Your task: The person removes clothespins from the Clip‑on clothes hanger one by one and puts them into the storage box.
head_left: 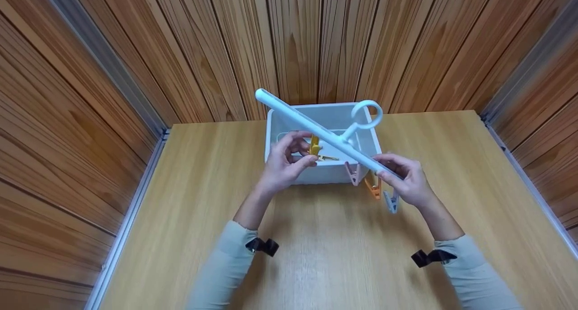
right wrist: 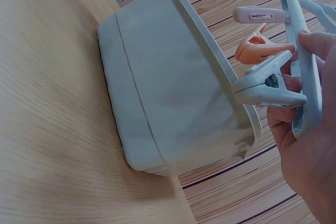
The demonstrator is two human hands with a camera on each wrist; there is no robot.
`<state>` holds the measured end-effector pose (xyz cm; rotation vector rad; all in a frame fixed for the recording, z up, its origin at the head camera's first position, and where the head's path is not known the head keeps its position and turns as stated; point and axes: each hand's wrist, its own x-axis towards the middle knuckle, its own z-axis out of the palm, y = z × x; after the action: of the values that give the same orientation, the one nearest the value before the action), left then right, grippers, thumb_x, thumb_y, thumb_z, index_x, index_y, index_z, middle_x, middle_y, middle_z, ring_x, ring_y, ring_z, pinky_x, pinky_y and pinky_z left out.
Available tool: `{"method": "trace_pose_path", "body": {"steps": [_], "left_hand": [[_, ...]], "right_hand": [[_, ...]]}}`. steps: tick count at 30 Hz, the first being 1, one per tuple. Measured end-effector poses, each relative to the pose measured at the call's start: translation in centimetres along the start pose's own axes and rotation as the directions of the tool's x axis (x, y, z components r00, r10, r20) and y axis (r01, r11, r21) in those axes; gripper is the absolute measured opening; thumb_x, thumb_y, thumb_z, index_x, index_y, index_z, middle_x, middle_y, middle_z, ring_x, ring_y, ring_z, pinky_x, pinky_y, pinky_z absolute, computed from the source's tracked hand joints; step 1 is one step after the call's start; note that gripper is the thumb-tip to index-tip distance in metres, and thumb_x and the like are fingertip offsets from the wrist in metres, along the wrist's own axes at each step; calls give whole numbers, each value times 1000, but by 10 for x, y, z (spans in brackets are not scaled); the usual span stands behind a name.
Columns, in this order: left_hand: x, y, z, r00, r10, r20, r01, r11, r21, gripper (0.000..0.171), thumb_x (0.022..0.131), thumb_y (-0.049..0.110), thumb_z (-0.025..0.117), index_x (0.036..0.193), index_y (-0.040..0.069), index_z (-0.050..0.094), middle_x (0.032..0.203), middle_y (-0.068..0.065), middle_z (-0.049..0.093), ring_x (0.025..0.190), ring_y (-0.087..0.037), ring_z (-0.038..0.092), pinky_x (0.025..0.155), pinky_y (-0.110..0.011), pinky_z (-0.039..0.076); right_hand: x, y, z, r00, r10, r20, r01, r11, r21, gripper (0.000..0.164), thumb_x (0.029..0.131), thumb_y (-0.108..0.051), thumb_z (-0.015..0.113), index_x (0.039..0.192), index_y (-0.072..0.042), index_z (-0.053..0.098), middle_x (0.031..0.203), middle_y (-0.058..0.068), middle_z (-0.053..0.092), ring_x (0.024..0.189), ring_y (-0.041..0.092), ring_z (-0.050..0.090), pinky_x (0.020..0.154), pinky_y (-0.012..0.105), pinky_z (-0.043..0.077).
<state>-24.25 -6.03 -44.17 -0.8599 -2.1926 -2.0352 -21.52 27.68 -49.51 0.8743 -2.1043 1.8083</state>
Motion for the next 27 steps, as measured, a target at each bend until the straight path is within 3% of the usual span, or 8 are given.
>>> {"method": "trace_pose_path", "body": {"steps": [7,15,24,27], "left_hand": [[0,-2,1,999,41,-32,-36,990,134,49,100,1,83,144,-5,62,111,-24,73,96,-18,74,90,-32,71],[2,-4,0,987,154,-42,-136,950,280,47,98,2,85,140,-6,64,110,-22,77,93,-31,78,87,-35,71],[4,-10,1,962,267,-48,-235,909,344,42,99,3,84,135,-9,65,108,-24,76,92,-34,77,83,-38,72],[5,-10,1,959,277,-55,-242,908,343,41,99,1,84,133,-9,66,108,-25,76,91,-34,77,82,-39,72]], "right_hand": [[-1,3,0,1000,18,-6,-18,1000,1,34,96,24,58,128,21,67,110,-14,80,87,1,73,75,14,60],[-2,3,0,1000,3,-7,-3,1000,3,35,95,25,58,128,21,68,110,-11,81,85,3,74,74,15,61],[-2,5,0,1000,26,-8,-26,1000,-10,33,96,23,59,128,21,68,110,-14,81,88,0,74,75,15,61],[-3,5,-1,999,31,-13,-31,1000,-5,33,96,24,59,128,21,68,110,-13,81,88,1,74,77,14,61]]}}
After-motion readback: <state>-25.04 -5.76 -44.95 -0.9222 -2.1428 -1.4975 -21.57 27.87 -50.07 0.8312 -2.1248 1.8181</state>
